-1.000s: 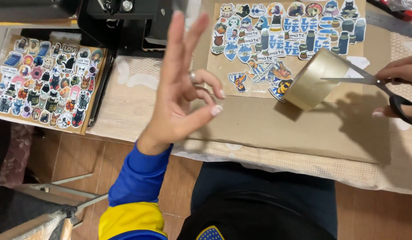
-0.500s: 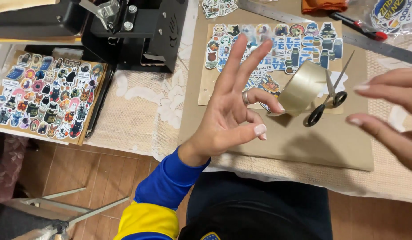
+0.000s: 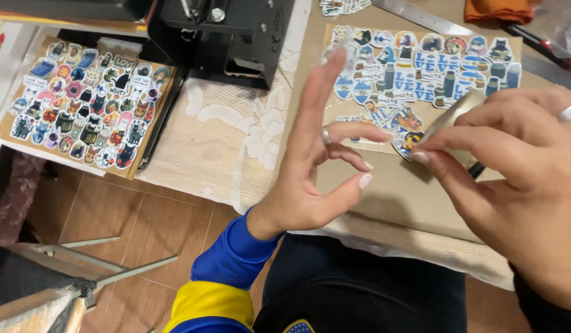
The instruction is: The person cuts a strip of clear packing tape and applies it over a sheet of stickers. They then use scissors to trim the tape around the edges of the stickers, separating them from the backing sheet.
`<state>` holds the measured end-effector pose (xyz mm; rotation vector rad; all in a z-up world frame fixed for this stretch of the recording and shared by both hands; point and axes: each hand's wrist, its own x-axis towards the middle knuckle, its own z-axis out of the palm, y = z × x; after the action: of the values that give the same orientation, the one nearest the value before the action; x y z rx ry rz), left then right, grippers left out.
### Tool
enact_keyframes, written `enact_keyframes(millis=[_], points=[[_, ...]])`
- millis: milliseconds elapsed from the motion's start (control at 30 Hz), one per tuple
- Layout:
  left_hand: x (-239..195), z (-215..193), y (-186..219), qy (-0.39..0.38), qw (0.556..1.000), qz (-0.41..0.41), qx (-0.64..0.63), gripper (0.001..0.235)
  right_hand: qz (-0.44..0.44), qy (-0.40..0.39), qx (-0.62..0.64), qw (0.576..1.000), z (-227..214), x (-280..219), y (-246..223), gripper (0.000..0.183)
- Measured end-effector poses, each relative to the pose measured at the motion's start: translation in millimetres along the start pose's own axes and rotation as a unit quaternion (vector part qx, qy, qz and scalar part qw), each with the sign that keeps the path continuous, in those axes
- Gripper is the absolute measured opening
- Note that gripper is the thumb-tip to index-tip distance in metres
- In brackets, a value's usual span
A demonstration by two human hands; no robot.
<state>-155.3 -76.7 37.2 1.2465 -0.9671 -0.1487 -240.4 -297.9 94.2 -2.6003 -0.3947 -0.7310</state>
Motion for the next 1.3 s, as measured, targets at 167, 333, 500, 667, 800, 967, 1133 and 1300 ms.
enact_keyframes(millis=[167, 333, 500, 667, 800, 967, 1133, 1300], points=[[-27.5, -38.1, 3.6, 0.297, 0.951, 0.079, 0.028, 0.105, 0.074, 0.078, 0.215, 0.971, 86.7, 30.8, 2.0, 0.011], [-61.0, -61.7, 5.3, 0.321, 0.942, 0.094, 0.035, 0.095, 0.139, 0.057, 0.392, 0.907, 180.0, 91.7, 10.4, 0.017], [-71.1, -75.5, 1.2, 0.3, 0.948, 0.087, 0.059, 0.078, 0.2, 0.035, 0.443, 0.873, 234.1, 122.8, 17.3, 0.019], [-70.6, -86.3, -1.5, 0.296, 0.95, 0.09, 0.046, 0.079, 0.208, 0.06, 0.415, 0.884, 254.9, 132.8, 17.9, 0.024], [-68.3, -88.4, -6.0, 0.306, 0.947, 0.092, 0.034, 0.082, 0.182, 0.131, 0.399, 0.889, 272.3, 137.3, 25.5, 0.027], [-67.1, -86.0, -7.1, 0.3, 0.949, 0.089, 0.043, 0.083, 0.167, 0.172, 0.33, 0.913, 276.8, 140.0, 23.8, 0.025], [-65.4, -83.4, -6.6, 0.292, 0.952, 0.078, 0.053, 0.081, 0.143, 0.202, 0.247, 0.937, 272.3, 138.5, 21.3, 0.019], [-61.6, -76.4, -2.9, 0.226, 0.972, 0.042, -0.052, 0.072, 0.166, 0.186, 0.26, 0.933, 243.9, 134.5, 11.7, 0.036]])
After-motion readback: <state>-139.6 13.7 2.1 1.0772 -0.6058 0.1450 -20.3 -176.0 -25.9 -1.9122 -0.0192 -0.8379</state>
